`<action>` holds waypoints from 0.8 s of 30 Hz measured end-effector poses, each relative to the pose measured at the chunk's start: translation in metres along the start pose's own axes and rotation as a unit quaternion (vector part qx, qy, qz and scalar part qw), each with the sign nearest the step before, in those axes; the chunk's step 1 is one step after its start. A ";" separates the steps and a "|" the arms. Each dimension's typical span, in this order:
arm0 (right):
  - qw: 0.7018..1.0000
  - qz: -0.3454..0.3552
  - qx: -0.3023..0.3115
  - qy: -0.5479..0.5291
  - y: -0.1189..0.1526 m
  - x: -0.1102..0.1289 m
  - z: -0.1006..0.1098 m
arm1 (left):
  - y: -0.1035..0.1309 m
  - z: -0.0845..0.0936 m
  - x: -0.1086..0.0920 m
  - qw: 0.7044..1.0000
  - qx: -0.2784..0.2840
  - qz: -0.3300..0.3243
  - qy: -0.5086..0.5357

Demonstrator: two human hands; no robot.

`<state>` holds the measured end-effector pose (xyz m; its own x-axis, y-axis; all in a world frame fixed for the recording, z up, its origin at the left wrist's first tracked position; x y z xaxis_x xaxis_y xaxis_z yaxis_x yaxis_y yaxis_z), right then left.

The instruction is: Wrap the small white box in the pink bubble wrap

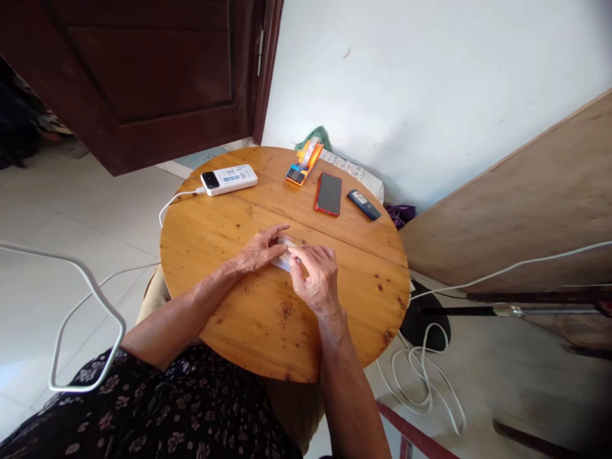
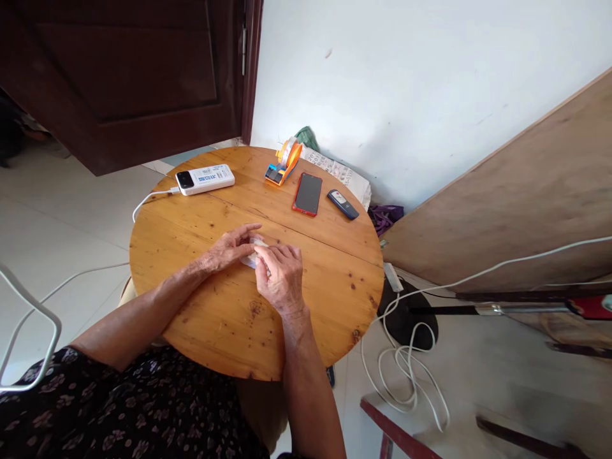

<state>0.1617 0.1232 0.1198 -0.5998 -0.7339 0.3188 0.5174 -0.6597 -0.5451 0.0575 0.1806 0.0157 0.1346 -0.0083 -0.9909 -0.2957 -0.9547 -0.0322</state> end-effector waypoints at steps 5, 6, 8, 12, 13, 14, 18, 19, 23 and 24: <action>0.994 -0.064 -0.076 -0.052 0.006 -0.017 0.019 | 0.000 -0.001 0.000 1.000 0.002 -0.001 0.008; 0.992 -0.076 -0.089 -0.057 0.007 -0.020 0.022 | 0.000 0.000 0.001 1.000 0.001 -0.001 0.010; 0.989 -0.085 -0.100 -0.066 0.008 -0.024 0.025 | -0.001 -0.001 0.002 1.000 0.003 -0.004 0.011; 0.993 -0.071 -0.058 -0.081 0.004 -0.021 0.013 | -0.001 -0.002 0.000 1.000 0.009 -0.017 -0.001; 0.994 -0.067 -0.043 -0.080 0.003 -0.019 0.009 | -0.001 -0.002 0.000 1.000 0.008 -0.019 -0.006; 0.994 -0.064 -0.033 -0.078 0.002 -0.018 0.006 | -0.001 -0.001 0.000 1.000 0.006 -0.019 -0.010; 0.996 -0.047 -0.029 -0.069 0.001 -0.014 0.003 | -0.001 0.000 0.002 1.000 0.001 -0.013 -0.024; 0.997 -0.044 -0.028 -0.064 0.001 -0.014 0.003 | -0.001 0.000 0.002 1.000 0.000 -0.012 -0.029; 0.999 -0.032 -0.011 -0.036 0.001 -0.011 -0.001 | 0.000 0.001 0.000 0.998 -0.005 -0.006 -0.059; 0.999 -0.031 -0.010 -0.032 0.001 -0.010 -0.001 | 0.000 0.001 -0.002 0.998 -0.008 -0.004 -0.070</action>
<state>0.1674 0.1298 0.1149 -0.5888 -0.7017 0.4011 0.4682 -0.7006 -0.5384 0.0564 0.1804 0.0170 0.0042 0.0405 -0.9992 -0.2802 -0.9591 -0.0400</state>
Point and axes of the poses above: each hand's wrist, its own y-axis away from the middle knuckle, its own z-axis out of the back of the hand, x = y × z, the point moved 10 cm from there along -y, towards the middle knuckle, and after that the axes turned 4 degrees about x, right-handed, at the moved point
